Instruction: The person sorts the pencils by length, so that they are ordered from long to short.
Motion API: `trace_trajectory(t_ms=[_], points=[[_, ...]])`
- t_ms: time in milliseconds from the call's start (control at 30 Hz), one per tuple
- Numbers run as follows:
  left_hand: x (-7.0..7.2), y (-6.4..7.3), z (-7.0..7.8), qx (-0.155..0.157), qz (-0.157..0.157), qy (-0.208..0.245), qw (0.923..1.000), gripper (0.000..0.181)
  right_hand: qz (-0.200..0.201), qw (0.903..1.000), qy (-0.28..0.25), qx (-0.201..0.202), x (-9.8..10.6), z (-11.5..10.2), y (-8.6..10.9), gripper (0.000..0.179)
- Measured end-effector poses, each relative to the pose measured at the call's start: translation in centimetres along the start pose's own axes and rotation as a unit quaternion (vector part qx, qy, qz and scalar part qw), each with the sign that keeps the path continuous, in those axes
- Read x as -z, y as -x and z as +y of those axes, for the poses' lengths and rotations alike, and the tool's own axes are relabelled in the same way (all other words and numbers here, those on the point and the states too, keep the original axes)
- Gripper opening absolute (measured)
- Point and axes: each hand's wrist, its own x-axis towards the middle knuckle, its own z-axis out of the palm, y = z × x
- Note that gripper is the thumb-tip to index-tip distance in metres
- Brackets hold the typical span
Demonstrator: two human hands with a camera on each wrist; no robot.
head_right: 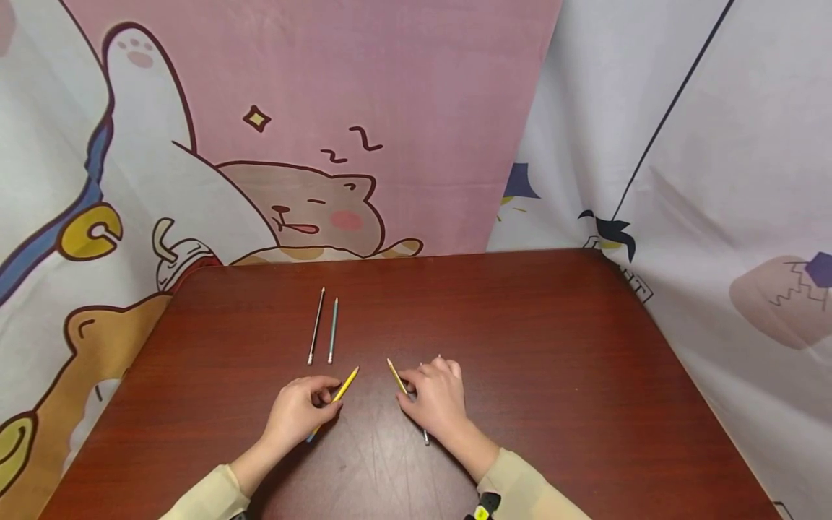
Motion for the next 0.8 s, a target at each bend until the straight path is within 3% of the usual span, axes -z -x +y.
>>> trace_trajectory(t_ms=[433,800], points=[[-0.17,0.06,-0.06,-0.002,0.011,-0.026,0.9996,0.027,0.016,0.9998,0.010,0.004,0.02,-0.27,-0.01,0.023],[-0.05,-0.20,0.23,0.005,-0.002,-0.041,0.9991,0.024,0.035,0.9993,-0.012,0.004,-0.25,-0.26,-0.07,0.020]])
